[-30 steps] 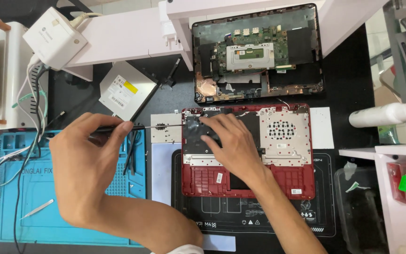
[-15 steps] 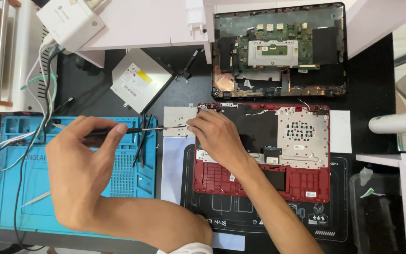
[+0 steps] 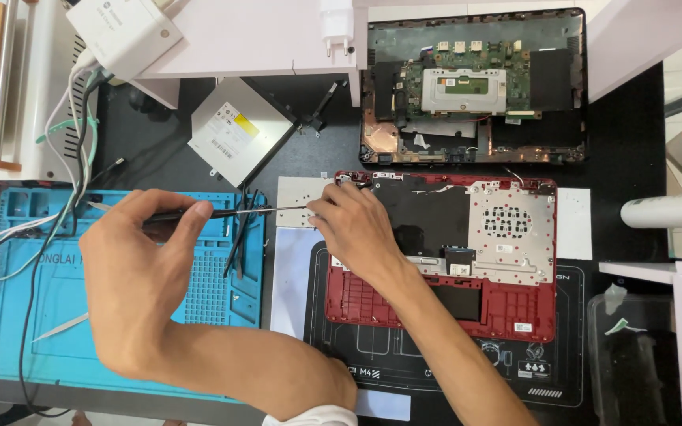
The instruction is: Repairing and assembling a laptop by seating the screen and connecting internal components.
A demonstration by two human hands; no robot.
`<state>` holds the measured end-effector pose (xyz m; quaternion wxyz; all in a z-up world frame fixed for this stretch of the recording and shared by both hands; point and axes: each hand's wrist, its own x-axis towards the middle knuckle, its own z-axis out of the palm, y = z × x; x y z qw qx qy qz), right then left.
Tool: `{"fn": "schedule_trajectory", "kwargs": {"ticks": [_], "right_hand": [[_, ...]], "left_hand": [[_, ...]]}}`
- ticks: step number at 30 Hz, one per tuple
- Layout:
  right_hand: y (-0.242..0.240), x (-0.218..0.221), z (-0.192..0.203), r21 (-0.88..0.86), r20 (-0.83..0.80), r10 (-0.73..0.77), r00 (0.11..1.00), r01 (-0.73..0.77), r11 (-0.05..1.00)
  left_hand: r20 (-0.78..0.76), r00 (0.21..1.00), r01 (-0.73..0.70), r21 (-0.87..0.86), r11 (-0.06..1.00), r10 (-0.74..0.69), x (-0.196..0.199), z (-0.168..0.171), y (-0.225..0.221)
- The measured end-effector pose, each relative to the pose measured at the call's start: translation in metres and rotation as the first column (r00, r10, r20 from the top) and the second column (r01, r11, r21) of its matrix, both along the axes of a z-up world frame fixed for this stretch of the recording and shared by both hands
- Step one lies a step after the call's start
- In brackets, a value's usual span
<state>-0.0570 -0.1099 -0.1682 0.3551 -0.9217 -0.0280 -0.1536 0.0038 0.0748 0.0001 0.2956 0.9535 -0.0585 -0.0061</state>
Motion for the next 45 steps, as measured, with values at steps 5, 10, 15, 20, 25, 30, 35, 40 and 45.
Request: {"fn": "schedule_trajectory", "kwargs": {"ticks": [5, 10, 15, 20, 25, 30, 35, 40, 45], "right_hand": [[-0.023, -0.02, 0.008, 0.129, 0.043, -0.033, 0.999, 0.027, 0.991], [-0.041, -0.038, 0.008, 0.127, -0.009, -0.153, 0.988, 0.152, 0.98], [-0.041, -0.04, 0.009, 0.091, -0.042, -0.14, 0.989, 0.144, 0.985], [-0.04, -0.039, 0.008, 0.089, -0.08, -0.127, 0.989, 0.134, 0.987], [-0.039, -0.039, 0.01, 0.078, -0.134, -0.124, 0.983, 0.135, 0.988], [-0.038, -0.039, 0.013, 0.057, -0.122, -0.115, 0.986, 0.122, 0.991], [-0.038, -0.038, 0.012, 0.04, -0.12, -0.113, 0.986, 0.118, 0.992], [-0.037, -0.038, 0.01, 0.026, -0.116, -0.112, 0.987, 0.115, 0.993], [-0.037, -0.038, 0.012, 0.024, -0.127, -0.104, 0.986, 0.108, 0.994]], "left_hand": [[0.041, 0.996, 0.08, -0.022, 0.997, -0.08, 0.001, 0.003, -0.009], [0.051, 0.988, 0.149, -0.034, 0.988, -0.147, 0.007, 0.004, -0.027], [0.068, 0.972, 0.227, -0.037, 0.973, -0.224, 0.013, -0.003, -0.043], [0.048, 0.977, 0.21, -0.021, 0.977, -0.209, 0.015, -0.004, -0.051], [0.066, 0.97, 0.234, -0.017, 0.972, -0.233, 0.016, -0.007, -0.052], [0.077, 0.967, 0.244, -0.017, 0.97, -0.242, 0.017, -0.007, -0.055], [0.083, 0.966, 0.245, -0.019, 0.969, -0.243, 0.015, -0.004, -0.057], [0.111, 0.953, 0.287, -0.021, 0.958, -0.283, 0.017, -0.007, -0.057], [0.099, 0.956, 0.275, 0.015, 0.961, -0.275, 0.013, -0.003, -0.065]]}}
